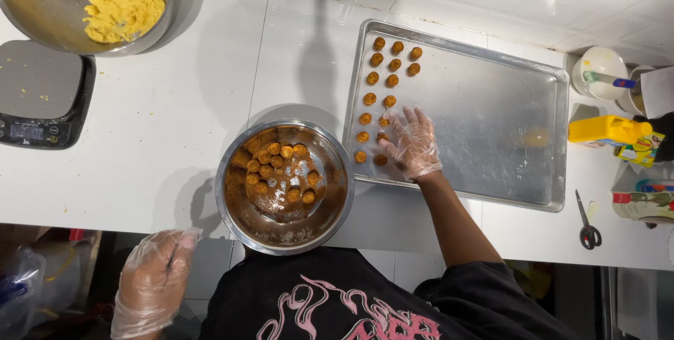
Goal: Arranging dough on a tray, adjusting a gas tank regulator, and operating an industrial oven.
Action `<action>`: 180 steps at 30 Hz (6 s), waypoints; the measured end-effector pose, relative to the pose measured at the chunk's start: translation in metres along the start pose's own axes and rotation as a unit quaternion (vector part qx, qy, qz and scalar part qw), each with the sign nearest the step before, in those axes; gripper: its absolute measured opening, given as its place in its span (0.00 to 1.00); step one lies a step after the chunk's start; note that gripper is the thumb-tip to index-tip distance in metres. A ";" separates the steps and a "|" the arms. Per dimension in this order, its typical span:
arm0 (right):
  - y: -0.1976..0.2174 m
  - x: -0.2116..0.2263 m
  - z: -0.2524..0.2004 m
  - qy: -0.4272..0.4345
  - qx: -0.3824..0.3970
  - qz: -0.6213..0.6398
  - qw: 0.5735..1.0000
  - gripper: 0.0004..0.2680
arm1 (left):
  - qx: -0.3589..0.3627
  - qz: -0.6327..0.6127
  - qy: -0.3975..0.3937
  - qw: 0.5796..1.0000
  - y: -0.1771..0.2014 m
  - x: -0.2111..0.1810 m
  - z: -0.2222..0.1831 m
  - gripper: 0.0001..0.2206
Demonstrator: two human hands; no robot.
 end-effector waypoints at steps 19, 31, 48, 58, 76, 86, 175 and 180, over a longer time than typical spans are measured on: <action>-0.018 0.032 0.020 0.092 -0.033 0.002 0.995 0.32 | 0.011 0.011 0.005 1.000 -0.001 0.004 0.003 0.10; -0.019 0.027 0.015 0.084 -0.089 0.005 0.992 0.30 | 0.000 0.011 -0.002 1.000 0.001 0.010 -0.001 0.08; -0.010 0.049 -0.012 0.043 0.070 -0.048 0.995 0.28 | 0.001 0.008 -0.015 1.000 -0.002 0.013 0.003 0.08; -0.029 0.050 -0.009 0.047 0.055 -0.054 0.996 0.25 | 0.012 0.011 -0.015 1.000 -0.002 0.011 0.005 0.08; -0.048 -0.002 -0.030 0.018 -0.005 -0.066 0.998 0.30 | 0.000 0.002 -0.029 1.000 -0.004 0.005 0.010 0.08; -0.031 0.011 -0.047 0.016 -0.032 0.017 0.999 0.27 | 0.012 -0.007 -0.035 0.999 -0.004 0.005 0.013 0.08; -0.075 0.206 -0.039 -0.070 0.219 -0.051 0.972 0.13 | -0.007 -0.134 -0.172 0.976 -0.006 0.064 0.062 0.08; 0.056 0.248 -0.071 -0.252 0.301 0.338 0.855 0.19 | 0.016 -0.102 -0.266 0.958 -0.015 0.064 0.052 0.15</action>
Point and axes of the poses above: each hand's wrist, its own z-axis towards the middle knuckle, its own y-axis out of the back of the hand, x = y × z, the point moved 7 cm from there along z, towards the middle knuckle, and after that the axes turned 3 degrees about z, right-handed, at the moved point
